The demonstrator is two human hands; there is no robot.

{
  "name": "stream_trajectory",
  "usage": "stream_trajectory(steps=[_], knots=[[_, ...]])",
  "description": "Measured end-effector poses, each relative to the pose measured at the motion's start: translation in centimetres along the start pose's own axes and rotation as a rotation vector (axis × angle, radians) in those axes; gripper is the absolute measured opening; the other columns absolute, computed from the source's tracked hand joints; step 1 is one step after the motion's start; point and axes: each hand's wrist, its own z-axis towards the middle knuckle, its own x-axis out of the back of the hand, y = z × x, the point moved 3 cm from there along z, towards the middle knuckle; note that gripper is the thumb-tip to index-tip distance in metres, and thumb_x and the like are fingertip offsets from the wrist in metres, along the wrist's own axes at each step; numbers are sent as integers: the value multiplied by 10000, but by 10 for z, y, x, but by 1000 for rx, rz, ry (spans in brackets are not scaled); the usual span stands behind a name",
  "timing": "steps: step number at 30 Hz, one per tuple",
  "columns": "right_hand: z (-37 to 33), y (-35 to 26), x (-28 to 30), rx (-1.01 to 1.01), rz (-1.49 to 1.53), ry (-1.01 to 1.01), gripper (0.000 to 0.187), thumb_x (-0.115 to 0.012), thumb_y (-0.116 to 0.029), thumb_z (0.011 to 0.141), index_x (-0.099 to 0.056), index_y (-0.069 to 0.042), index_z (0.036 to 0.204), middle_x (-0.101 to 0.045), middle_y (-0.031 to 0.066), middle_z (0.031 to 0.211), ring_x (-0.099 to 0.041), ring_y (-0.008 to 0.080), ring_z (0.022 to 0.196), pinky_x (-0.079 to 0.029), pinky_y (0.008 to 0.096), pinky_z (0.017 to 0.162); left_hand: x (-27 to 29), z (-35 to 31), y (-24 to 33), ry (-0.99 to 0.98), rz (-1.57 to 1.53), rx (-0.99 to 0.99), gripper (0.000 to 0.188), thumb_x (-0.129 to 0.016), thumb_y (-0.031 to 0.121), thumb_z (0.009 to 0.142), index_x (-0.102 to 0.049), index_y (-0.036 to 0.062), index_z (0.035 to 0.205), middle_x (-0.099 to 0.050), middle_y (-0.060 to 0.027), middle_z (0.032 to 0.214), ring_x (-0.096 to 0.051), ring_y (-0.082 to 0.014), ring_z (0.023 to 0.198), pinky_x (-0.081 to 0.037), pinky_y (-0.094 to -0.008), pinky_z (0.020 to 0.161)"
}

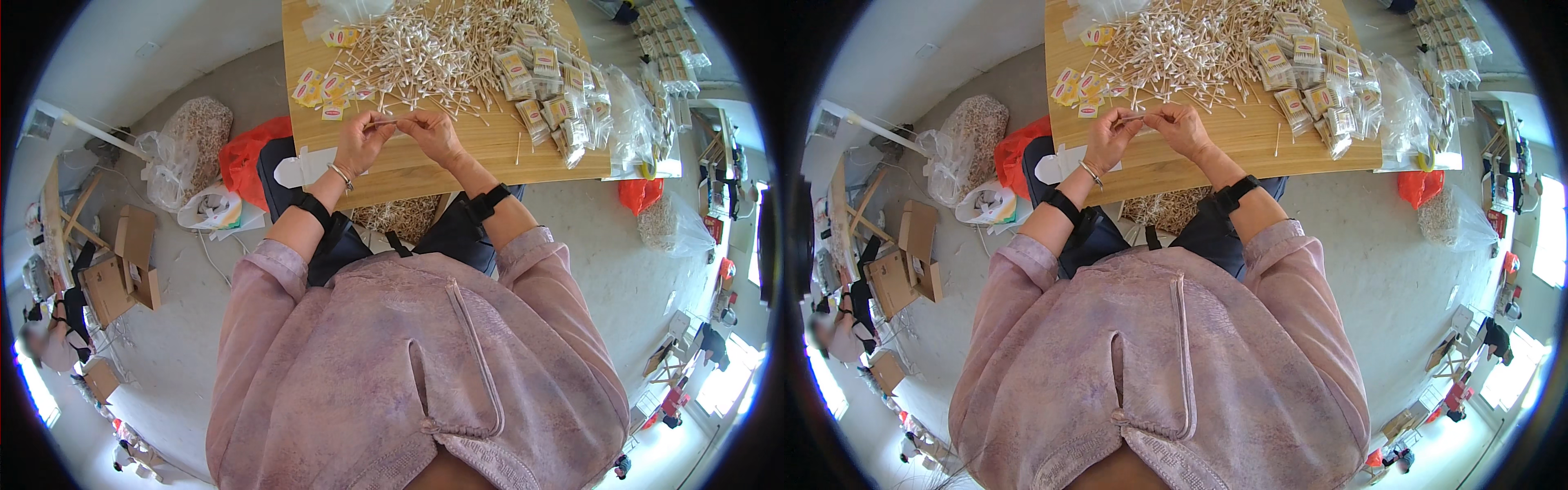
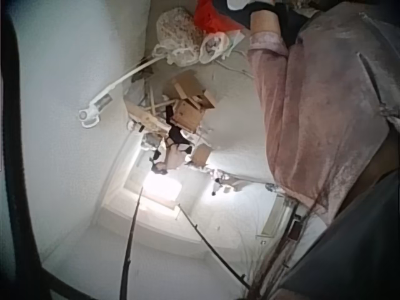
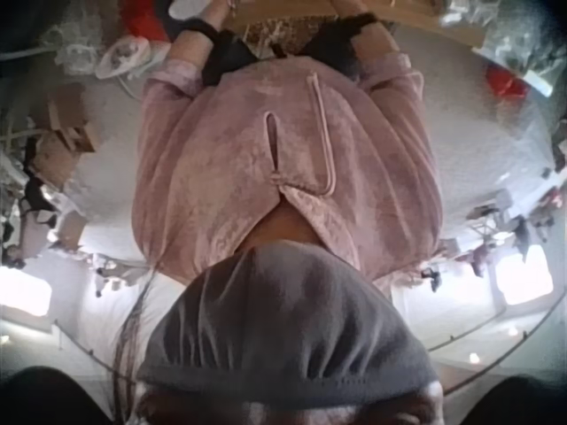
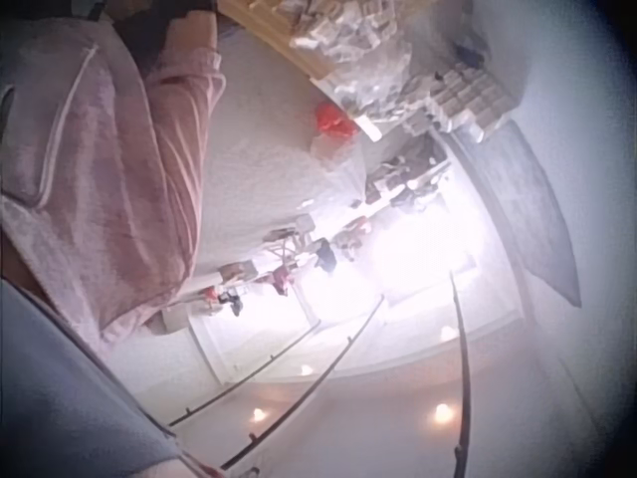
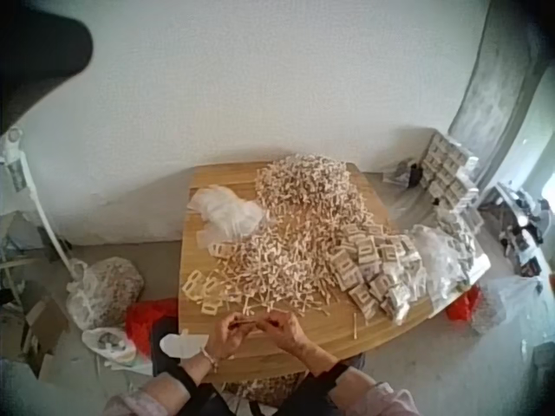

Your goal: The recorder is manually grouping cotton swabs and placing them into clear plastic packaging.

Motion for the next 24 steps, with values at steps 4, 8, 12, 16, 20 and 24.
stream_trajectory(steps=[4,8,12,16,20,24], knots=[[-2,-5,-6,-3,252,14,147,-654,-131,846,-694,-8,918,-623,-16,742,-507,35,666,-425,205,601,-5,-2,-5,58,-136,26,172,-647,140,873,-551,16,943,-595,-7,873,-555,-67,841,-468,-218,755],[-2,2,-6,-6,269,-61,144,-647,-118,845,-687,4,911,-654,11,808,-550,47,739,-450,203,662,-3,-3,-12,32,-139,15,171,-642,150,878,-541,30,947,-578,6,877,-531,-59,845,-452,-219,737],[-6,5,-4,-93,323,-74,125,-646,-95,828,-687,5,891,-663,16,833,-561,67,776,-447,220,712,-4,-5,-24,41,-198,75,123,-604,141,891,-538,42,922,-557,20,854,-505,-49,797,-431,-210,712],[-6,9,-3,-253,548,-16,125,-641,-94,819,-689,-1,887,-650,8,808,-557,82,779,-434,234,748,-11,-1,-39,73,-360,37,95,-558,141,906,-532,50,909,-529,36,818,-476,-44,757,-410,-199,710],[-5,11,-2,-275,528,-1,139,-636,-115,824,-691,-4,887,-637,3,798,-546,81,783,-430,240,753,-10,0,-36,30,-421,37,96,-537,151,918,-526,56,905,-510,40,798,-458,-47,736,-403,-197,697],[-7,10,2,-179,398,-44,141,-647,-111,833,-683,1,910,-637,16,818,-544,77,798,-443,231,717,-12,-7,-20,38,-233,20,105,-568,129,910,-531,40,952,-551,13,844,-507,-57,797,-437,-207,731]])
